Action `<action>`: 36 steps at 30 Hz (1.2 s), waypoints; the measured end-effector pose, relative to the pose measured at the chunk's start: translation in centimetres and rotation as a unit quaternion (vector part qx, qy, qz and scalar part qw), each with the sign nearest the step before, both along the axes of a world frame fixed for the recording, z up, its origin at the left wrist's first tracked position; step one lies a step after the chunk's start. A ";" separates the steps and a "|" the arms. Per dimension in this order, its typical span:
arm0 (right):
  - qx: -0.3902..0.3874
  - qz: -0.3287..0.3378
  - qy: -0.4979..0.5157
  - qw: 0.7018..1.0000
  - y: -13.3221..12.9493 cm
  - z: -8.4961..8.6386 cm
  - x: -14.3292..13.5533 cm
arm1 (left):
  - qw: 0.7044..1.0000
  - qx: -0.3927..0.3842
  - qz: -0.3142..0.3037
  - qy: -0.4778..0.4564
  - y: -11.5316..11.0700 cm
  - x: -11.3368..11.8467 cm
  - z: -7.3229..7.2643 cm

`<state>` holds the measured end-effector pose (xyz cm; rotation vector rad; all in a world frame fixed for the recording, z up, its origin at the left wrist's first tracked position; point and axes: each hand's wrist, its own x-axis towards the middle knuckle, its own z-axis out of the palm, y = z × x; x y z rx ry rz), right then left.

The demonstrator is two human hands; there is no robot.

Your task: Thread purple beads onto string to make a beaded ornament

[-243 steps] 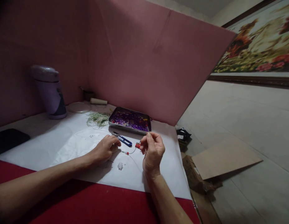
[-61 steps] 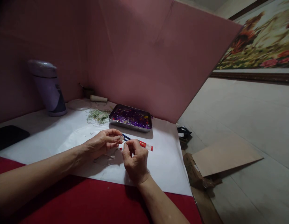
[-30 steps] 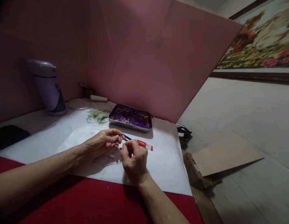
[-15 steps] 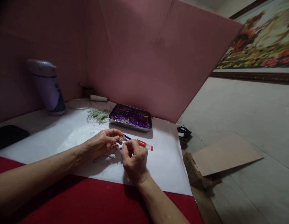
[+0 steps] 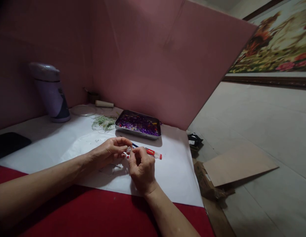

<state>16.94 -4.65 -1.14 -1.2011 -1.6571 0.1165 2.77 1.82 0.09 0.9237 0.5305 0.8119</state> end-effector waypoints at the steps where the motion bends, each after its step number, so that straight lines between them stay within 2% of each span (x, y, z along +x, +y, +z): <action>1: -0.006 0.005 0.006 1.000 0.0 0.0 0.0 | 1.000 -0.005 -0.001 0.000 0.0 0.0 0.0; 13: -0.030 0.030 0.000 0.999 0.2 -0.3 -0.2 | 1.000 0.002 -0.003 -0.006 0.0 0.2 0.0; 22: -0.052 0.073 0.100 0.991 0.3 -0.3 -0.1 | 0.998 0.063 0.013 0.006 0.1 -0.1 0.2; 29: -0.090 0.103 0.150 0.979 0.5 -0.4 0.0 | 0.985 0.166 0.036 0.032 0.0 -0.1 0.1; 36: -0.084 0.105 0.138 0.981 0.4 -0.3 -0.1 | 0.980 0.185 0.046 0.066 -0.3 0.0 0.5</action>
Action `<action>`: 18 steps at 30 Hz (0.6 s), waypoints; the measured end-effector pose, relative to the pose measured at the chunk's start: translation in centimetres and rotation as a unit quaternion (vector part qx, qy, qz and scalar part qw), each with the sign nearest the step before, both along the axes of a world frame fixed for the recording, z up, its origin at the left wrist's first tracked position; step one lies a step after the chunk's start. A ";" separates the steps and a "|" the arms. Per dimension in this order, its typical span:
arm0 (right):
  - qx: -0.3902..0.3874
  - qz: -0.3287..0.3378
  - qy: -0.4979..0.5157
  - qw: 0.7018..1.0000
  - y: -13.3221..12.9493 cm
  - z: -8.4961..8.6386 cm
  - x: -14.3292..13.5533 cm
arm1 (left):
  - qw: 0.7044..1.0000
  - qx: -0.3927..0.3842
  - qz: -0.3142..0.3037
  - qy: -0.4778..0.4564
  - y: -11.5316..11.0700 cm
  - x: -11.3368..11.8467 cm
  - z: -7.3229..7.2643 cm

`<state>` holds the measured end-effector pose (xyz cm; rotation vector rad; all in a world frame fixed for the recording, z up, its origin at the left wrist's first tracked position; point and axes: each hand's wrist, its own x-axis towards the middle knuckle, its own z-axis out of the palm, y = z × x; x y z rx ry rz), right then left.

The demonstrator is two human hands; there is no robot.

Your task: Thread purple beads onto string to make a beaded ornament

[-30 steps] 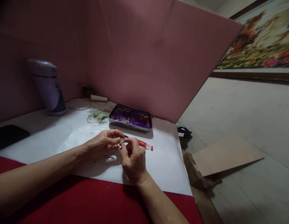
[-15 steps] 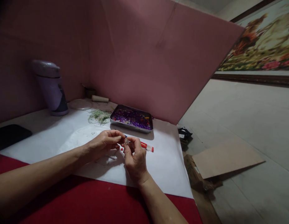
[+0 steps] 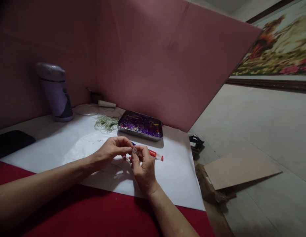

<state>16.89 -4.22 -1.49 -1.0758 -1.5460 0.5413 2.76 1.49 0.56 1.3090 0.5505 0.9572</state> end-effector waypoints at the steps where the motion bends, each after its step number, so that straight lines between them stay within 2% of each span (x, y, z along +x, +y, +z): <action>1: 0.001 0.002 -0.004 1.000 0.0 0.0 0.0 | 1.000 0.004 0.005 0.007 -0.1 0.0 0.1; 9: -0.021 0.019 0.008 1.000 0.2 -0.2 0.0 | 0.993 0.073 0.052 0.081 -0.7 0.5 0.3; 14: -0.059 0.033 0.064 0.996 0.4 -0.5 0.0 | 0.995 0.049 0.065 0.062 -0.1 0.4 0.2; 18: -0.067 0.032 0.060 0.995 0.5 -0.8 0.1 | 0.994 0.046 0.073 0.063 0.4 0.1 0.1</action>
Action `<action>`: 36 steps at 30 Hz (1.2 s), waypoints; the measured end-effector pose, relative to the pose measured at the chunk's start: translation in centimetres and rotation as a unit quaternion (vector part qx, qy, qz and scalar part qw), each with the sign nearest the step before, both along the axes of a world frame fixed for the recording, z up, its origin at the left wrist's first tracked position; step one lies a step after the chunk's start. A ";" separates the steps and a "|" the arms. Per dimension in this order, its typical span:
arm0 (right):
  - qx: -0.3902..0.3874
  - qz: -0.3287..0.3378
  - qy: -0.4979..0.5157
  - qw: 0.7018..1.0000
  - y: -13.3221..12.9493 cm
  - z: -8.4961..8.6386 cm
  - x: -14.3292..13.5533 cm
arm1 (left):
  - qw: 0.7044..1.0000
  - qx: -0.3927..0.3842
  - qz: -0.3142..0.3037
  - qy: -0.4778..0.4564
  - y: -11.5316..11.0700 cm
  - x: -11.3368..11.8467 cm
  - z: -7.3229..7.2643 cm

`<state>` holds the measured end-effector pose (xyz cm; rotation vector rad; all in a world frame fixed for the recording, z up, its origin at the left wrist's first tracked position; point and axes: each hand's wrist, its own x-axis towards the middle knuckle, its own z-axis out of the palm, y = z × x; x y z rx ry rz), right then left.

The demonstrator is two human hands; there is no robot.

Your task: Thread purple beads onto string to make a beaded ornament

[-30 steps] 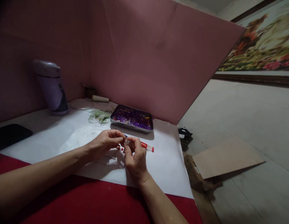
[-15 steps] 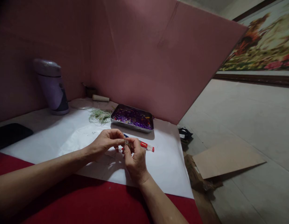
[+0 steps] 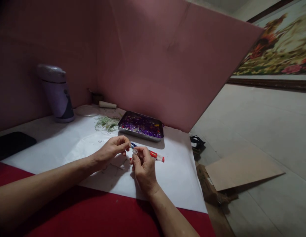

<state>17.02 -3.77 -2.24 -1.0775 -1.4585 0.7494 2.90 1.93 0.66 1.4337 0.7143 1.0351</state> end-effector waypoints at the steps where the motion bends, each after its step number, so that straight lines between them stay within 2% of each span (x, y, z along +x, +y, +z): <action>1: 0.001 -0.001 -0.003 1.000 0.0 0.0 0.0 | 1.000 -0.001 -0.002 0.000 0.0 0.0 0.0; 7: 0.020 -0.022 -0.047 0.998 -0.1 0.4 0.1 | 0.999 0.031 0.006 0.009 0.2 -0.1 0.0; 11: 0.040 -0.048 -0.101 0.993 -0.2 1.3 0.2 | 0.988 0.136 0.043 0.068 0.3 -0.4 0.4; 14: -0.020 -0.010 -0.003 1.000 -0.2 1.8 0.0 | 0.954 0.266 0.072 0.121 0.2 -0.5 0.7; 17: -0.109 0.058 0.099 0.987 -0.3 2.1 -0.5 | 0.935 0.320 0.080 0.133 -0.1 -0.5 0.8; 20: -0.131 0.085 0.135 0.978 -0.4 2.1 -0.8 | 0.942 0.301 0.078 0.124 -0.3 -0.5 0.8; 22: -0.125 0.080 0.147 0.978 -0.4 2.2 -0.9 | 0.958 0.258 0.062 0.104 -0.3 -0.5 0.7; 26: -0.080 0.075 0.177 0.978 -0.7 2.8 -0.6 | 0.988 0.146 -0.028 0.045 -0.2 -0.4 0.3; 28: -0.054 0.076 0.192 0.977 -0.9 3.2 -0.5 | 0.988 0.112 -0.087 0.053 -0.2 -0.3 -0.1; 32: -0.011 0.047 0.227 0.973 -0.7 4.1 0.3 | 0.972 0.068 -0.205 0.096 0.0 -0.1 -0.7; 36: 0.009 0.005 0.275 0.961 -0.1 4.8 1.4 | 0.970 0.020 -0.216 0.108 0.1 -0.2 -0.8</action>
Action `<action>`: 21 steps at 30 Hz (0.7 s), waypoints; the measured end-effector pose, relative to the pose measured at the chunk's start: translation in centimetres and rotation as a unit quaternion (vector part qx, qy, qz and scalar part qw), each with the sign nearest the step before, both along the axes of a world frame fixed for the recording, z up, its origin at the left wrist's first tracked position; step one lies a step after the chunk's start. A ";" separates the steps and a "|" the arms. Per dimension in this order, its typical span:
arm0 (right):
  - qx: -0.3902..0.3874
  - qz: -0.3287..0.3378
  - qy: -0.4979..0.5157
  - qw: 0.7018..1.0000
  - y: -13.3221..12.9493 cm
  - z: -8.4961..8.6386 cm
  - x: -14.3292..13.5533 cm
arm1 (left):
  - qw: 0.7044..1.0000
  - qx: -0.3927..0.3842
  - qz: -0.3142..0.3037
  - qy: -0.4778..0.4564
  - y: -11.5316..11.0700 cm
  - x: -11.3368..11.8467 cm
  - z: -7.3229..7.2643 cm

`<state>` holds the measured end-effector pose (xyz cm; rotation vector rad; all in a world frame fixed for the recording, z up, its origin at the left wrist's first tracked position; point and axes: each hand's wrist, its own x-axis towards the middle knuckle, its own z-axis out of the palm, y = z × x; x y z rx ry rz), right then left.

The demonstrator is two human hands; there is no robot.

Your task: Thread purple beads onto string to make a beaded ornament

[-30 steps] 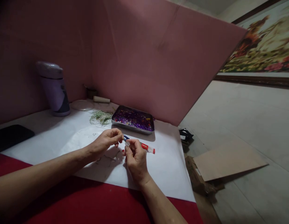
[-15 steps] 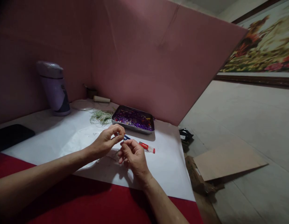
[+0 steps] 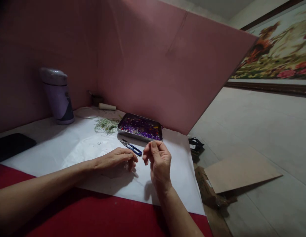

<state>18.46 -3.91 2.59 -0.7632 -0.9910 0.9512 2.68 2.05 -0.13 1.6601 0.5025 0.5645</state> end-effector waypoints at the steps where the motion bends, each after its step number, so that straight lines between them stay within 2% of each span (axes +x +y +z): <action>1: -0.008 -0.011 0.016 1.000 0.2 0.1 0.3 | 1.000 -0.019 0.001 -0.003 0.0 0.0 0.1; 9: -0.065 -0.072 0.140 0.985 1.3 -0.1 2.0 | 0.971 -0.228 0.010 -0.072 -0.5 -0.1 0.4; 14: -0.113 -0.083 0.176 0.974 1.5 -0.5 2.1 | 0.958 -0.269 0.007 -0.096 -0.1 -0.3 0.2; 21: -0.111 -0.084 0.151 0.979 1.4 -0.4 2.1 | 0.954 -0.280 -0.003 -0.106 0.0 -0.4 0.2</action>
